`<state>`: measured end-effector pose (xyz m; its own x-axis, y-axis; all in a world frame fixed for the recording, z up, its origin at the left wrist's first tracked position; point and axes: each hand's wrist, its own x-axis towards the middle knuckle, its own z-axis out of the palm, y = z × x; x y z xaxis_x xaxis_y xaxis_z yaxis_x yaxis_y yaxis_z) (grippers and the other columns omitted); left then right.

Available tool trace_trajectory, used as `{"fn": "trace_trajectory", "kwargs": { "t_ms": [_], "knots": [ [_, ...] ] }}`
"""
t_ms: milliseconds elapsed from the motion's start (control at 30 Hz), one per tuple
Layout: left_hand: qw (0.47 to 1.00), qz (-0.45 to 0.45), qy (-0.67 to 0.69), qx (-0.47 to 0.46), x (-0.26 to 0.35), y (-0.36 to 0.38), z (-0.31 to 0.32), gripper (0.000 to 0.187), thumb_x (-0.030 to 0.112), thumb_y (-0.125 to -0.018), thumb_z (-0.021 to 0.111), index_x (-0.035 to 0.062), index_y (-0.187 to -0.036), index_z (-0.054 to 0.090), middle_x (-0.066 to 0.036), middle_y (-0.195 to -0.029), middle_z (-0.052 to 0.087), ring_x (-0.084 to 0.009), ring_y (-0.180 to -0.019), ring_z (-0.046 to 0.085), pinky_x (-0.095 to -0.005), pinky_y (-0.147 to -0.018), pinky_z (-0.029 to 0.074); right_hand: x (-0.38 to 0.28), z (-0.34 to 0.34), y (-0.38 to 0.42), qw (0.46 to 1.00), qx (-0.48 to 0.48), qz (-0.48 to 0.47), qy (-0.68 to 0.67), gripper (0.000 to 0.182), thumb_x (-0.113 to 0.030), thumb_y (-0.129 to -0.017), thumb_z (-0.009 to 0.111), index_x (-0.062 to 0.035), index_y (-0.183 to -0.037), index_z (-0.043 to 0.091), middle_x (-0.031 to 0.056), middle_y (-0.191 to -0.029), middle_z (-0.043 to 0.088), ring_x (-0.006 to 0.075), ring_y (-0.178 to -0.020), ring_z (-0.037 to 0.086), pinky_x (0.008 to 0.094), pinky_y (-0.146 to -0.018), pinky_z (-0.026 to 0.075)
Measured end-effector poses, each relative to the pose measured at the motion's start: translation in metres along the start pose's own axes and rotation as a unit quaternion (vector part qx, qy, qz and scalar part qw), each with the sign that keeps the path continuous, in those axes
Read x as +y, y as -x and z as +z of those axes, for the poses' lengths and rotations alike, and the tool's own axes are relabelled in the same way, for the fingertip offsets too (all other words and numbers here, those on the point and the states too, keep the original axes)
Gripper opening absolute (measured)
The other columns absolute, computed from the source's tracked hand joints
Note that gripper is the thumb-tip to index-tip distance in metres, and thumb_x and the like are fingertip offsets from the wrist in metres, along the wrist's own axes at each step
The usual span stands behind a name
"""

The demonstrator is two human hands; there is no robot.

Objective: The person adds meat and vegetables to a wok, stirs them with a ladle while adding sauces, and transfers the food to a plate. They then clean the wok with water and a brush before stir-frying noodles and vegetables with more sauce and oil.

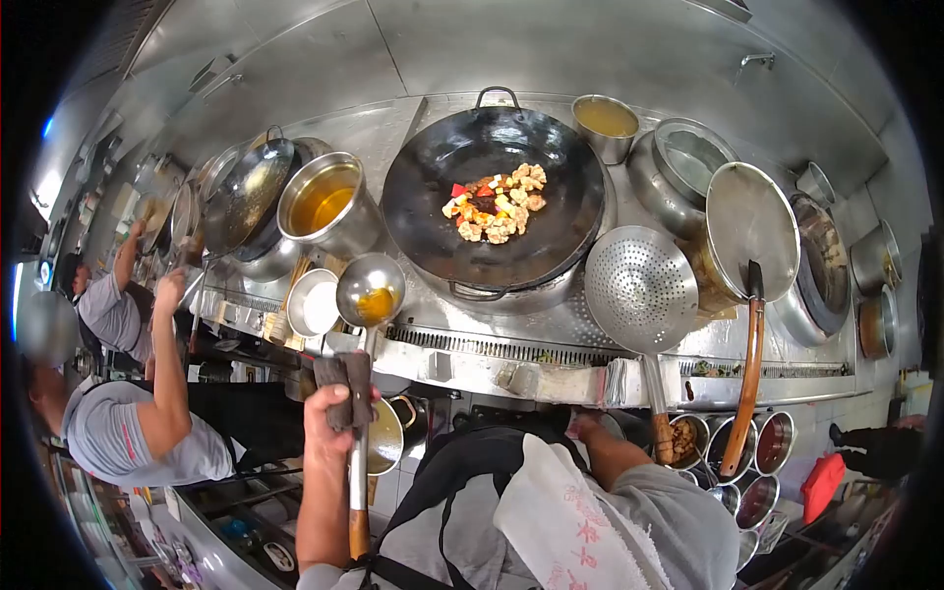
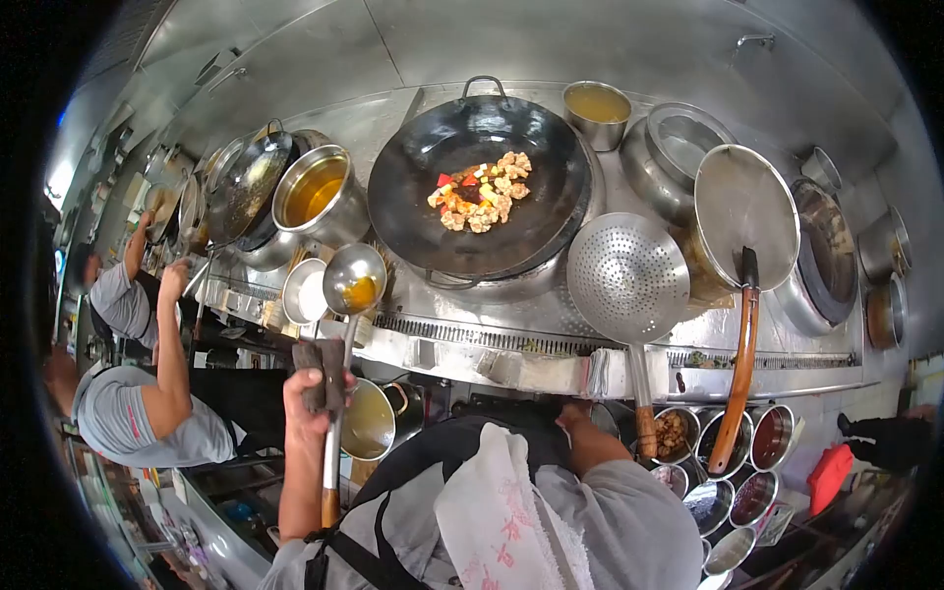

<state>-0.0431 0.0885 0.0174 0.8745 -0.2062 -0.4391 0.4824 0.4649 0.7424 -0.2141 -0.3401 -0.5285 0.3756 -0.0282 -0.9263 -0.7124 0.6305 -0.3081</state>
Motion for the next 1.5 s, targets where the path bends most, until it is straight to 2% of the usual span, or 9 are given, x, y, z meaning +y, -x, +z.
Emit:
{"fn": "trace_trajectory", "kwargs": {
  "t_ms": [100,167,300,367,667,967,1100,1133,1500],
  "knots": [
    [0.999,-0.014,0.028,-0.023,-0.024,0.006,-0.005,0.063,0.024,-0.07,0.061,0.0056,-0.129,0.048,-0.016,-0.088,0.065,-0.0299,-0.082,0.063,-0.0407,-0.06,0.052,-0.057,0.072,0.117,0.987,0.133,-0.087,0.019,0.021,-0.018,-0.082,0.062,-0.0127,-0.102,0.058,0.0059,-0.086,0.062,0.0256,-0.079,0.061,0.0479,-0.069,0.055],
    [0.998,-0.035,0.046,-0.019,-0.036,0.01,-0.005,0.063,0.023,-0.071,0.061,0.0058,-0.13,0.047,-0.017,-0.088,0.064,-0.03,-0.082,0.063,-0.0407,-0.06,0.052,-0.054,0.046,0.093,0.996,-0.053,-0.053,0.055,0.028,-0.005,-0.089,0.05,-0.0123,-0.116,0.052,0.0128,-0.103,0.061,0.0285,-0.083,0.062,0.0481,-0.072,0.058],
    [0.997,-0.044,0.062,-0.031,-0.05,0.012,0.001,0.064,0.021,-0.071,0.06,0.0066,-0.131,0.045,-0.018,-0.09,0.064,-0.0307,-0.081,0.062,-0.041,-0.061,0.052,-0.057,0.047,0.105,0.999,0.018,-0.004,0.049,0.03,-0.001,-0.087,0.05,-0.0118,-0.115,0.054,0.0119,-0.105,0.061,0.0285,-0.084,0.062,0.0469,-0.073,0.057],
    [0.997,-0.045,0.062,-0.031,-0.054,0.011,0.002,0.065,0.021,-0.071,0.06,0.0066,-0.132,0.044,-0.019,-0.091,0.063,-0.0307,-0.082,0.062,-0.0413,-0.061,0.052,-0.048,0.043,0.1,0.99,-0.097,-0.058,0.082,0.029,-0.001,-0.086,0.051,-0.011,-0.112,0.056,0.0114,-0.102,0.062,0.0276,-0.084,0.063,0.0445,-0.071,0.057],
    [0.997,-0.039,0.055,-0.025,-0.056,0.014,0.023,0.068,0.019,-0.068,0.06,0.0055,-0.133,0.042,-0.018,-0.091,0.061,-0.031,-0.081,0.062,-0.0412,-0.06,0.052,-0.07,0.069,0.131,0.996,-0.007,-0.039,0.079,0.014,-0.011,-0.085,0.058,-0.0093,-0.099,0.06,0.0091,-0.083,0.065,0.0192,-0.069,0.063,0.0327,-0.051,0.052],
    [0.998,-0.013,0.066,-0.006,-0.055,0.016,0.029,0.07,0.016,-0.063,0.061,-0.0023,-0.128,0.044,-0.02,-0.094,0.058,-0.0306,-0.075,0.064,-0.0396,-0.055,0.057,-0.058,0.068,0.113,0.994,0.018,-0.049,0.097,0.009,-0.012,-0.086,0.058,-0.0116,-0.093,0.063,0.0065,-0.077,0.064,0.0186,-0.06,0.061,0.0336,-0.046,0.048],
    [0.998,-0.015,0.057,-0.016,-0.053,0.019,0.028,0.068,0.017,-0.066,0.06,-0.0004,-0.129,0.044,-0.02,-0.091,0.06,-0.0299,-0.076,0.064,-0.0395,-0.056,0.056,-0.061,0.063,0.115,0.993,0.012,-0.013,0.117,0.014,-0.017,-0.084,0.058,-0.0151,-0.097,0.064,0.0035,-0.086,0.065,0.0194,-0.069,0.062,0.0394,-0.053,0.05],
    [0.998,-0.017,0.053,-0.025,-0.053,0.019,0.026,0.066,0.018,-0.068,0.059,0.0008,-0.13,0.044,-0.019,-0.089,0.062,-0.0293,-0.077,0.063,-0.0396,-0.057,0.055,-0.059,0.064,0.116,0.992,0.011,-0.035,0.122,0.018,-0.022,-0.084,0.062,-0.0157,-0.101,0.061,0.0011,-0.087,0.064,0.0189,-0.077,0.062,0.0401,-0.07,0.053],
    [0.999,0.015,0.044,-0.001,-0.047,0.027,0.026,0.068,0.016,-0.065,0.06,-0.0011,-0.128,0.045,-0.019,-0.091,0.061,-0.0309,-0.074,0.065,-0.0392,-0.054,0.056,-0.07,0.077,0.126,0.988,0.054,-0.017,0.144,0.012,-0.024,-0.087,0.056,-0.0145,-0.093,0.061,0.0043,-0.082,0.065,0.0193,-0.075,0.062,0.0387,-0.065,0.051]
  ]
}}
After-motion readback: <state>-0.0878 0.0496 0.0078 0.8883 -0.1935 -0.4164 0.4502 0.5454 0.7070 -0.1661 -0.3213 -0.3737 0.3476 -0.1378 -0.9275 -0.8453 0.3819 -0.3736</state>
